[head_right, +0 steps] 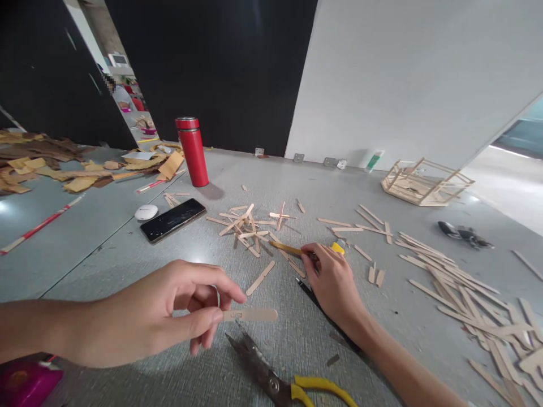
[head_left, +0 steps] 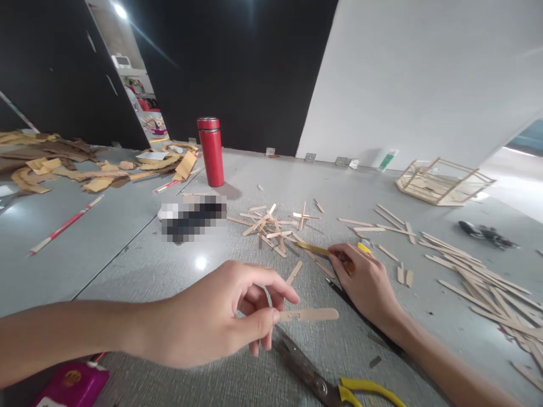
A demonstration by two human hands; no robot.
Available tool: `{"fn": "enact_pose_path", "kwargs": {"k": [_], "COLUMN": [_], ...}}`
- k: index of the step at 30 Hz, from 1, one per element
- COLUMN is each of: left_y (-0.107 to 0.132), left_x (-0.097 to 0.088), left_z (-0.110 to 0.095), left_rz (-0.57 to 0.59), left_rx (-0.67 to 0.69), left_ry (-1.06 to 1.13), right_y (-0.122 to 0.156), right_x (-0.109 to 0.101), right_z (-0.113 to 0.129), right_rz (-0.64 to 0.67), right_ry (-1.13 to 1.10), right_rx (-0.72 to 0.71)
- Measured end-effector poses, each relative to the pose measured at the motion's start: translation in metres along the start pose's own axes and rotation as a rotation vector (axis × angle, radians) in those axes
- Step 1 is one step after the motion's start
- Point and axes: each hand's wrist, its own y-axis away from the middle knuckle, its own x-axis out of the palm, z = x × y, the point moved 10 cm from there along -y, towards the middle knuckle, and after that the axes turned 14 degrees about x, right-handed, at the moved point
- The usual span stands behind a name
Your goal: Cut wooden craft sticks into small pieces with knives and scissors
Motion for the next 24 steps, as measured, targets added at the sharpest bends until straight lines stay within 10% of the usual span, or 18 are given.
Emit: {"fn": "enact_pose_path", "kwargs": {"k": [8,18,24], "left_y": [0.004,-0.018,-0.021], "left_x": [0.003,-0.014,-0.001], "left_z": [0.007,0.001,0.031], "left_rz": [-0.008,-0.141,0.005], "left_rx": [0.044,0.366,0.436], "left_ry": [-0.014,-0.543,-0.697], "right_y": [-0.002,0.004,0.003], "right_x": [0.000,-0.019,-0.035], "right_z": [0.002,-0.002,0.001], "right_rz": [0.004,-0.093,-0.113], "right_ry": [-0.004,-0.142,-0.339], "right_rx": [0.012,0.141,0.220]}}
